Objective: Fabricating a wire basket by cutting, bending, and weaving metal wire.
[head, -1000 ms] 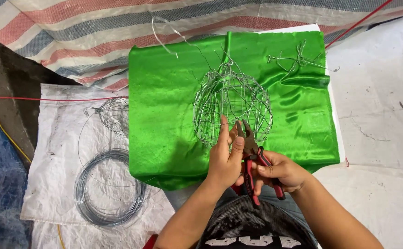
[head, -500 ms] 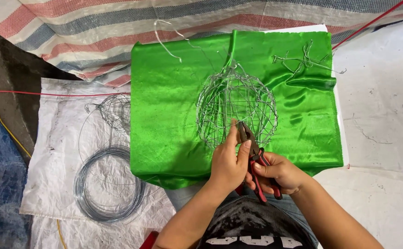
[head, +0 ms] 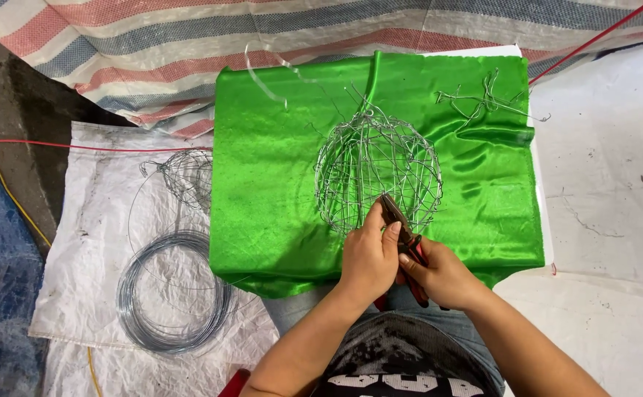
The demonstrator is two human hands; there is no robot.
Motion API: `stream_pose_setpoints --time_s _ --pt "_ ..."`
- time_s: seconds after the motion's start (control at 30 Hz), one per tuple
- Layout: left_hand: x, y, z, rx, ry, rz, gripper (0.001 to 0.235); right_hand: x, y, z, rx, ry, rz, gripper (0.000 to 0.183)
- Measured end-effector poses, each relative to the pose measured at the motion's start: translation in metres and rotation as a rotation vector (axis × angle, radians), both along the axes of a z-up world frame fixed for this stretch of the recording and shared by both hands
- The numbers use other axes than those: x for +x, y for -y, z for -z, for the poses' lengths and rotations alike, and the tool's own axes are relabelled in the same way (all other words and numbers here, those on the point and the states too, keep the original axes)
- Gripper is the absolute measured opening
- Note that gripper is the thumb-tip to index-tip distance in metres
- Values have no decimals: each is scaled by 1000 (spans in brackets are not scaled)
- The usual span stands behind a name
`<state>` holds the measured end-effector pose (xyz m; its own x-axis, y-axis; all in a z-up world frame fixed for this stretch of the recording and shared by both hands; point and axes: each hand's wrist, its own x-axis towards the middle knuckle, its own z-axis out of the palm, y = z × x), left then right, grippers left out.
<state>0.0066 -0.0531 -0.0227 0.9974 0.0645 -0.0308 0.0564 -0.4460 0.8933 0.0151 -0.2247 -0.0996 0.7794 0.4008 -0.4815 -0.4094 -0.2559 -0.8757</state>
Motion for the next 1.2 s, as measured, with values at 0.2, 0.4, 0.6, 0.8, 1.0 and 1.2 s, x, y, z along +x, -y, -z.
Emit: stream_pose_setpoints --time_s 0.2,0.4,0.6,0.8,1.0,1.2 --pt "4 7 60 -391 61 -160 40 14 10 -56 -262 -62 -224 41" --pt "14 8 63 -401 254 -208 29 16 18 -85 -443 -3 -182 43" --pt "20 6 45 -237 342 -299 19 7 17 -69 -347 -25 -141 41" --pt "17 5 33 -204 373 -268 21 3 15 -61 -394 -37 -227 47" --pt "12 11 36 -178 375 -331 11 -2 -3 -70 -321 29 -154 48" --pt "10 9 36 -158 382 -276 10 -4 -10 -79 -235 31 -104 35"
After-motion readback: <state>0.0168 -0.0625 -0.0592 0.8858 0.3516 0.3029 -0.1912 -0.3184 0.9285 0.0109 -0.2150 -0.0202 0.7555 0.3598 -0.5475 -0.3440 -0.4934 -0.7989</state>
